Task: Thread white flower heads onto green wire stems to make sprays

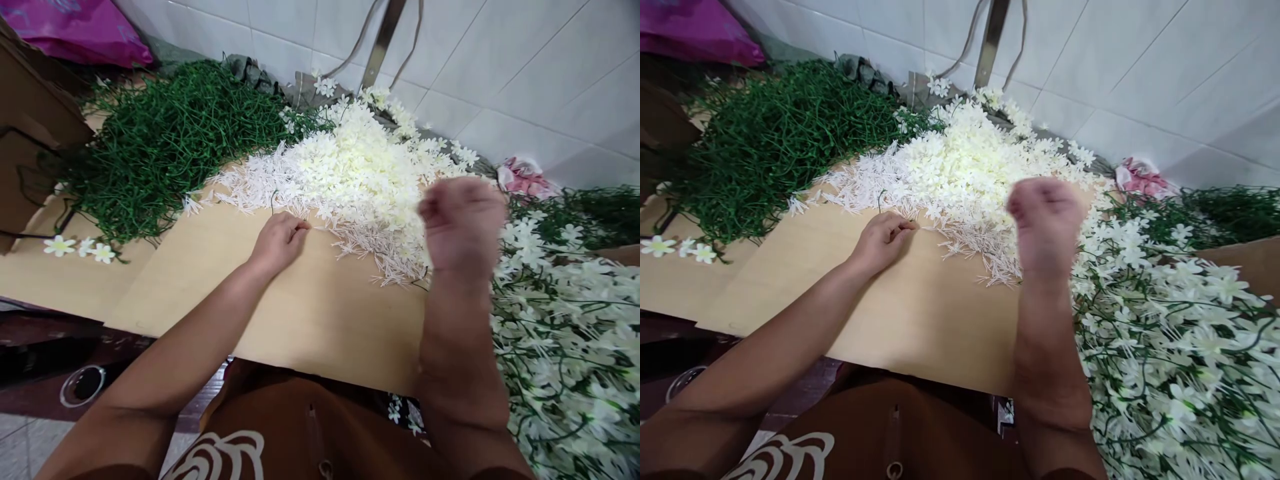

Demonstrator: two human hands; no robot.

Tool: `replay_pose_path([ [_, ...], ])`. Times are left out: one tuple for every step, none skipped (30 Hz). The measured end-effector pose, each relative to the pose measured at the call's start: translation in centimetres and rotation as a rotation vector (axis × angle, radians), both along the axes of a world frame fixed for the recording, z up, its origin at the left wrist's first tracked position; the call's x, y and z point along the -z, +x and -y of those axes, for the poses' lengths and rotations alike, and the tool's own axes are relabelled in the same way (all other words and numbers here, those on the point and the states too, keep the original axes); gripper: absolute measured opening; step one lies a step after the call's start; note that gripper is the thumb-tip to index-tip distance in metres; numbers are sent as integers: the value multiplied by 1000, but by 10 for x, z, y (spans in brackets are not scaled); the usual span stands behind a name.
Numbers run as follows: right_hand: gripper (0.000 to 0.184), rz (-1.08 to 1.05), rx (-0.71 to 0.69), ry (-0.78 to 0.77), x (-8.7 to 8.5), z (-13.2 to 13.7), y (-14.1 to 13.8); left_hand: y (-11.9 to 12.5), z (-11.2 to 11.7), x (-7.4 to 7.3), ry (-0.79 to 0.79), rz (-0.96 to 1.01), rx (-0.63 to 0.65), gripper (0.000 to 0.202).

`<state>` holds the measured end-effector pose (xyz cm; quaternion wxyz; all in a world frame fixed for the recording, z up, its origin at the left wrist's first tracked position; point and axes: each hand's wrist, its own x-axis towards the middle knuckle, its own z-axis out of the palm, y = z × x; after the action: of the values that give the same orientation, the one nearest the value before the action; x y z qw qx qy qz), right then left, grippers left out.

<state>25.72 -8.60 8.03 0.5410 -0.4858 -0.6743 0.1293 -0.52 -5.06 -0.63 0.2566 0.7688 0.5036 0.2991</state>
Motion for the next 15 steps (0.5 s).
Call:
replay_pose_path([
  [14, -34, -10, -105, 12, -6, -17, 0, 0, 0, 11, -15, -4, 23],
  [4, 33, -2, -197, 24, -11, -34, -1, -1, 1, 26, -31, -10, 23],
  [3, 143, 27, -272, 33, -15, -48, -1, -1, 2, 42, -47, -18, 24],
  [6, 275, 50, -350, 42, -18, -59, -1, -2, 4, 57, -60, -27, 24],
  [8, 410, 59, -442, 49, -21, -68, -1, -2, 5, 72, -69, -36, 24],
  [9, 524, 76, -506, 54, -22, -73, -1, -3, 7, 83, -75, -43, 24],
  [7, 614, 92, -546, 59, -23, -76, -1, -3, 8, 92, -81, -45, 25],
  [5, 677, 103, -562, 63, -23, -76, -1, -3, 10, 98, -86, -45, 25],
  [5, 712, 109, -555, 66, -23, -75, -1, -3, 11, 102, -94, -44, 25],
  [8, 724, 106, -537, 69, -23, -73, -1, -2, 11, 104, -105, -42, 26],
  [10, 716, 98, -514, 71, -23, -69, 0, -2, 10, 103, -116, -41, 26],
  [11, 692, 92, -489, 73, -23, -65, 0, -2, 9, 98, -124, -41, 26],
  [12, 657, 90, -464, 74, -24, -61, 1, -2, 7, 89, -130, -43, 26],
  [12, 610, 97, -441, 74, -24, -57, 3, -4, 3, 76, -135, -48, 26],
  [11, 555, 108, -423, 74, -24, -53, 5, -6, -1, 60, -143, -54, 26],
])
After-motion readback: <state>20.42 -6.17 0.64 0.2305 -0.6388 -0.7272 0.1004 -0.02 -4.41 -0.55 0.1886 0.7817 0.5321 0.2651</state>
